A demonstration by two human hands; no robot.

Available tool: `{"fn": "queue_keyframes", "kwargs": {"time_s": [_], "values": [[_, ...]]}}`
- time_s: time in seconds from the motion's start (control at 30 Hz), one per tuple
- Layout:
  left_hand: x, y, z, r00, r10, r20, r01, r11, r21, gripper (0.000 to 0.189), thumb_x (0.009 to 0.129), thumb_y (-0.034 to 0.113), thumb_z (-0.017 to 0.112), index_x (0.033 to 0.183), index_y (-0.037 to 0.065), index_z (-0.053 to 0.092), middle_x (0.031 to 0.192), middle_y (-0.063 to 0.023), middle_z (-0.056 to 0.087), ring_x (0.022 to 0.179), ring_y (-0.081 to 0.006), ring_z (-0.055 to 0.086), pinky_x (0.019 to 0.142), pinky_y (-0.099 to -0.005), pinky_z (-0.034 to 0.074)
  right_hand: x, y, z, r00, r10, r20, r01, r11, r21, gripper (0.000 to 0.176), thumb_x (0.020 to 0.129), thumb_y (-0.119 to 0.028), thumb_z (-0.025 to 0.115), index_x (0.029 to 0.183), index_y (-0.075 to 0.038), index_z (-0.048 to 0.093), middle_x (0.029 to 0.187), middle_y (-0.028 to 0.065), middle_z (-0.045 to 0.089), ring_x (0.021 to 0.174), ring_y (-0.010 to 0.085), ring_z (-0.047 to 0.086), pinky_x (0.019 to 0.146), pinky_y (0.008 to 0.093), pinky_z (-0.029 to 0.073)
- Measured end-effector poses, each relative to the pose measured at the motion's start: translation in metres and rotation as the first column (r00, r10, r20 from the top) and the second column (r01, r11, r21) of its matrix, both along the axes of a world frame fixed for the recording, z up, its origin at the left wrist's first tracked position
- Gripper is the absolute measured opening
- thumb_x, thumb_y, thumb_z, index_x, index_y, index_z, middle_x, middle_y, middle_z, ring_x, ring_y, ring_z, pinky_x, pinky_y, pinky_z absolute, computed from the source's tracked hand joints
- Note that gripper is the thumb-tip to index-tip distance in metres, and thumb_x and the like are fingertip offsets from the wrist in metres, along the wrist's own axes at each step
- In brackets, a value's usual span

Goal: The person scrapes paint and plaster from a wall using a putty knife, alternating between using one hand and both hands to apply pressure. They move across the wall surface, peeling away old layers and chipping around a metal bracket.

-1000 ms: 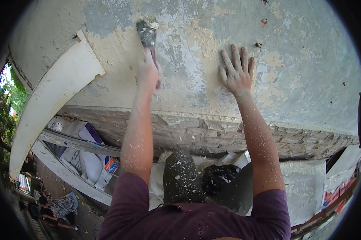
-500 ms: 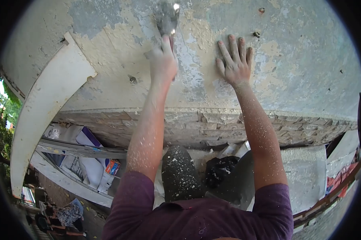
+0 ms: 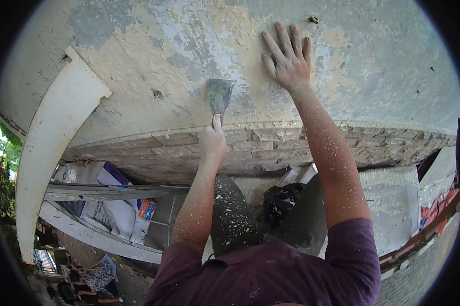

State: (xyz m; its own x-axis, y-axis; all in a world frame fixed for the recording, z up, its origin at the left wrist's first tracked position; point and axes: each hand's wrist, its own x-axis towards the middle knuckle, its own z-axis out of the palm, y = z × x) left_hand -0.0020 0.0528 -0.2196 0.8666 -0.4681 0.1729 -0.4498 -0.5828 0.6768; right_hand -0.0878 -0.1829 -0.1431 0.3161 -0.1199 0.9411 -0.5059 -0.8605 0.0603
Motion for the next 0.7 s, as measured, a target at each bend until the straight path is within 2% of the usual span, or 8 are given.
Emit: {"fn": "queue_keyframes", "kwargs": {"time_s": [0.13,0.2,0.27,0.33,0.43,0.5,0.57,0.7], "values": [[-0.003,-0.016,0.012,0.975,-0.084,0.206,0.112,0.986,-0.128,0.058,0.096,0.045,0.036,0.089,-0.007,0.061,0.075,-0.0288,0.061,0.076,-0.0462,0.06,0.067,-0.049,0.046,-0.002,0.012,0.001,1.0,-0.004,0.024,0.004,1.0,-0.011,0.055,0.088,-0.042,0.052,0.14,-0.035,0.037,0.152,-0.0038,0.024,0.14,0.0254,0.02,0.111,0.0535,0.015],[-0.016,-0.027,0.041,0.857,-0.364,-0.364,0.155,0.857,-0.491,0.032,0.097,0.028,0.04,0.109,0.0,0.049,0.061,-0.0127,0.055,0.051,-0.0265,0.054,0.049,-0.0389,0.045,-0.009,0.041,-0.002,0.982,0.139,0.125,-0.156,0.977,0.145,0.053,0.089,-0.036,0.052,0.137,-0.019,0.041,0.15,0.0083,0.026,0.139,0.0292,0.022,0.11,0.0529,0.016],[-0.012,-0.044,0.025,0.888,-0.405,-0.216,0.24,0.811,-0.533,0.032,0.097,0.029,0.041,0.101,-0.002,0.05,0.066,-0.0172,0.056,0.062,-0.0327,0.057,0.058,-0.0417,0.045,-0.011,0.087,-0.033,0.903,0.193,0.385,-0.329,0.885,0.328,0.043,0.091,-0.029,0.052,0.123,-0.001,0.051,0.121,0.0221,0.051,0.111,0.0256,0.049,0.097,0.0413,0.035],[-0.024,-0.052,0.029,0.892,-0.45,0.047,0.398,0.734,-0.551,0.033,0.095,0.027,0.042,0.092,-0.004,0.053,0.081,-0.0244,0.058,0.078,-0.0387,0.06,0.072,-0.0434,0.046,-0.013,0.118,-0.046,0.663,0.299,0.686,-0.691,-0.107,0.715,0.034,0.093,-0.027,0.052,0.113,0.001,0.058,0.1,0.0127,0.061,0.087,0.0166,0.055,0.082,0.0307,0.043],[-0.025,-0.054,0.024,0.832,-0.505,0.23,0.551,0.702,-0.452,0.03,0.095,0.023,0.042,0.09,-0.003,0.055,0.09,-0.0233,0.059,0.086,-0.0366,0.059,0.079,-0.042,0.046,0.001,0.117,-0.066,0.571,0.298,0.765,-0.792,-0.046,0.609,0.03,0.097,-0.024,0.048,0.1,0.002,0.061,0.082,0.0048,0.06,0.072,0.0112,0.054,0.068,0.0278,0.045],[0.027,-0.046,0.045,0.637,-0.312,0.705,0.599,0.775,-0.199,0.022,0.09,0.023,0.049,0.092,0.004,0.061,0.108,-0.0168,0.058,0.108,-0.0319,0.05,0.094,-0.0454,0.037,-0.006,0.118,-0.07,0.519,0.196,0.832,-0.83,-0.117,0.545,0.03,0.097,-0.025,0.047,0.094,0.002,0.06,0.076,0.0035,0.059,0.068,0.0113,0.054,0.064,0.0279,0.045],[0.08,-0.057,0.11,0.317,0.383,0.868,0.483,0.722,-0.496,0.033,0.09,0.031,0.046,0.109,0.005,0.055,0.133,-0.0219,0.039,0.126,-0.0375,0.03,0.102,-0.055,0.023,-0.021,0.12,-0.094,0.464,0.073,0.883,-0.867,-0.166,0.47,0.031,0.098,-0.025,0.045,0.089,0.001,0.06,0.071,0.0022,0.057,0.065,0.0113,0.053,0.061,0.0279,0.045],[0.139,-0.071,0.149,0.235,0.252,0.939,0.384,0.863,-0.328,0.064,0.09,0.045,0.04,0.143,0.011,0.029,0.15,-0.0204,0.019,0.139,-0.041,0.013,0.108,-0.0584,0.011,-0.022,0.119,-0.186,0.787,0.173,0.592,-0.575,-0.143,0.806,0.037,0.099,-0.028,0.041,0.076,-0.001,0.053,0.056,0.0028,0.048,0.055,0.0122,0.051,0.052,0.0301,0.04]]}}
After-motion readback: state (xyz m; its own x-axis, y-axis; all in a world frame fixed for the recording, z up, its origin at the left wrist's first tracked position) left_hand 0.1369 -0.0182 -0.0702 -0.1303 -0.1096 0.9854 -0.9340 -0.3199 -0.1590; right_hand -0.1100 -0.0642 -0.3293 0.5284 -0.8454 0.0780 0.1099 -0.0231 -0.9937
